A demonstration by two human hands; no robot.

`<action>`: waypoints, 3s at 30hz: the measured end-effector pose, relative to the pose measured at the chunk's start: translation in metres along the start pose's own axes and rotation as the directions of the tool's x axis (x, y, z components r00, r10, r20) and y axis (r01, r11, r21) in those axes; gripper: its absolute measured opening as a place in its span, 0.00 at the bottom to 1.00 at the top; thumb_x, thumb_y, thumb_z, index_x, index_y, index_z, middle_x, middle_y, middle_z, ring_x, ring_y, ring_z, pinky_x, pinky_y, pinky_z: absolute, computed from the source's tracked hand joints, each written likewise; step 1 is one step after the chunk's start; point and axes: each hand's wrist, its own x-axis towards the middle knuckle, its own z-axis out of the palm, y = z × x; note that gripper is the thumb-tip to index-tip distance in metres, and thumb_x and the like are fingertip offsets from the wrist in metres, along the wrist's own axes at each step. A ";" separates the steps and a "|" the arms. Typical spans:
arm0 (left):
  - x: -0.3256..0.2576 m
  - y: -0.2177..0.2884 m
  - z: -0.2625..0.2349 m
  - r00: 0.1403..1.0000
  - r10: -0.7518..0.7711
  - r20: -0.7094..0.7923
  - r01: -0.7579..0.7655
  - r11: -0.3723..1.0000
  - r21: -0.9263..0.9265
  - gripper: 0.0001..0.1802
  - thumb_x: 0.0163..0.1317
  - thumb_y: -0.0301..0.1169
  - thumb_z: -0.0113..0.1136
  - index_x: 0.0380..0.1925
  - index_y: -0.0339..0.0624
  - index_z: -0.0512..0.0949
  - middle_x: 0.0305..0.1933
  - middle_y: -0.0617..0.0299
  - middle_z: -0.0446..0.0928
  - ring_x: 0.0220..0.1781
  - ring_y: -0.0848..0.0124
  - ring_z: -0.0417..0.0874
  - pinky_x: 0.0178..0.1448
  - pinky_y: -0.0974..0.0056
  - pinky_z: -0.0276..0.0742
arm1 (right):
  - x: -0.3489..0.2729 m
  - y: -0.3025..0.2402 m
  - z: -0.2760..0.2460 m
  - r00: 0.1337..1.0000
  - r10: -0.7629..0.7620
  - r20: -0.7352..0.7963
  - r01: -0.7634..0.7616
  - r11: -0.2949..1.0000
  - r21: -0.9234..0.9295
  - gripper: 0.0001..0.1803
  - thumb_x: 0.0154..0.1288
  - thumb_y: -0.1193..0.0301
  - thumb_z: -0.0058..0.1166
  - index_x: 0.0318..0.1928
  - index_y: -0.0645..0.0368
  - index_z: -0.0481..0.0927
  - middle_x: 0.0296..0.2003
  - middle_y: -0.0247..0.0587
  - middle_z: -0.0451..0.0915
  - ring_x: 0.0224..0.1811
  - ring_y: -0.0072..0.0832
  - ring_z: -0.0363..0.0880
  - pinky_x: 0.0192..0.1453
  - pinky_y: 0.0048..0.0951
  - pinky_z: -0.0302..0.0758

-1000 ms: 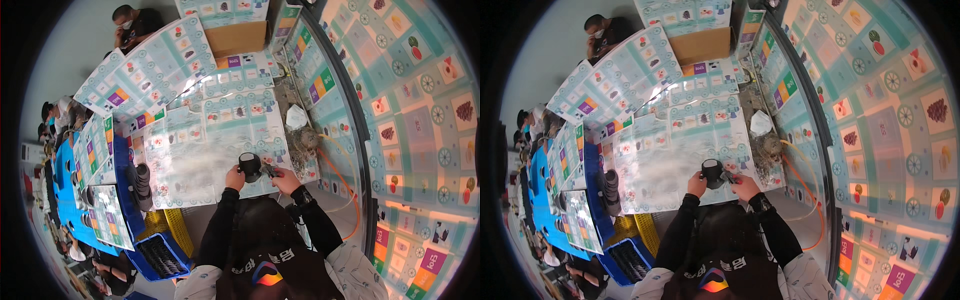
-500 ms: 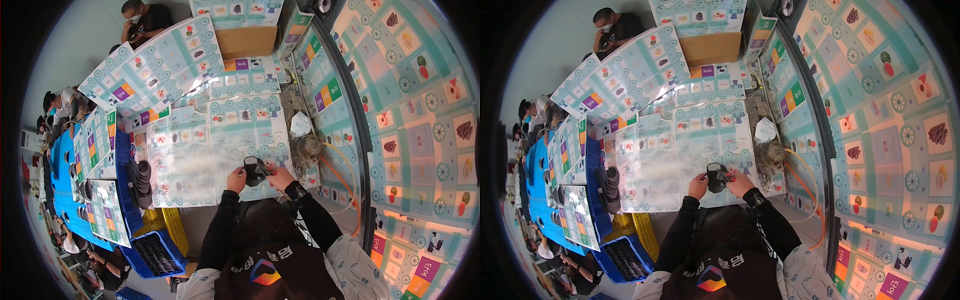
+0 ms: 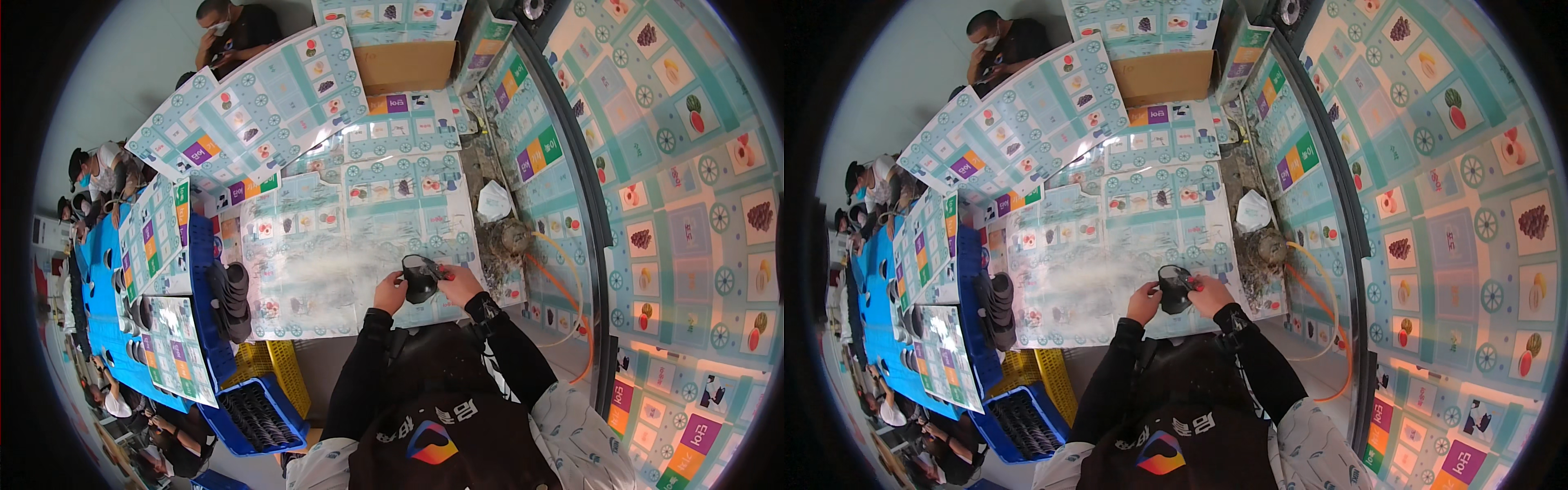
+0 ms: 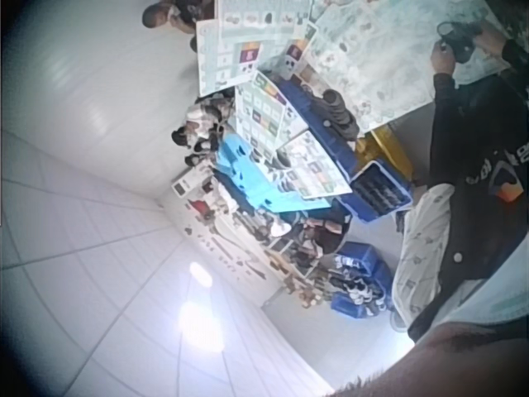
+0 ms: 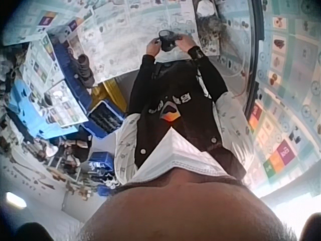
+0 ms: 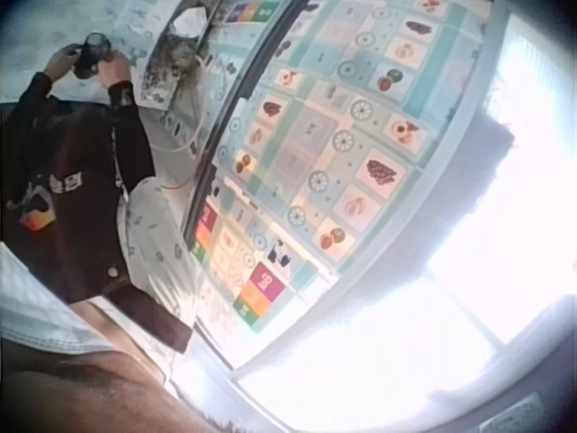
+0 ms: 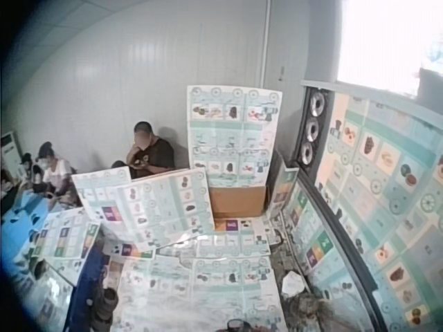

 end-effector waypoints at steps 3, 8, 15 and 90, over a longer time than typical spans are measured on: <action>0.002 -0.001 0.000 0.999 -0.009 0.036 0.010 1.000 -0.029 0.23 0.66 0.37 0.61 0.58 0.38 0.80 0.42 0.48 0.88 0.41 0.59 0.90 0.50 0.57 0.84 | -0.005 0.002 -0.008 0.972 -0.172 -0.162 0.150 0.979 -0.140 0.18 0.61 0.71 0.53 0.50 0.60 0.84 0.24 0.43 0.79 0.28 0.33 0.80 0.38 0.37 0.77; 0.005 -0.003 0.000 0.999 0.001 0.054 0.000 1.000 -0.025 0.23 0.66 0.36 0.61 0.58 0.37 0.80 0.41 0.50 0.88 0.42 0.60 0.91 0.49 0.58 0.84 | -0.024 -0.001 -0.012 0.997 -0.056 -0.045 0.055 0.998 -0.032 0.17 0.63 0.68 0.53 0.50 0.62 0.82 0.31 0.49 0.83 0.33 0.42 0.83 0.42 0.43 0.78; 0.009 -0.001 -0.004 0.994 0.006 0.108 -0.004 1.000 -0.022 0.21 0.67 0.35 0.61 0.57 0.36 0.79 0.40 0.50 0.88 0.40 0.60 0.91 0.47 0.58 0.84 | -0.023 -0.003 -0.015 0.994 -0.035 -0.105 0.038 0.999 0.032 0.17 0.63 0.65 0.55 0.47 0.64 0.81 0.37 0.54 0.84 0.41 0.50 0.84 0.46 0.50 0.79; 0.017 -0.038 -0.038 0.966 -0.156 -0.208 0.183 0.975 0.122 0.14 0.61 0.36 0.62 0.43 0.41 0.85 0.39 0.51 0.88 0.43 0.54 0.89 0.50 0.54 0.83 | 0.021 0.004 0.017 0.986 -0.102 0.133 0.098 0.995 0.036 0.16 0.58 0.68 0.56 0.43 0.67 0.82 0.18 0.40 0.76 0.18 0.31 0.74 0.22 0.36 0.69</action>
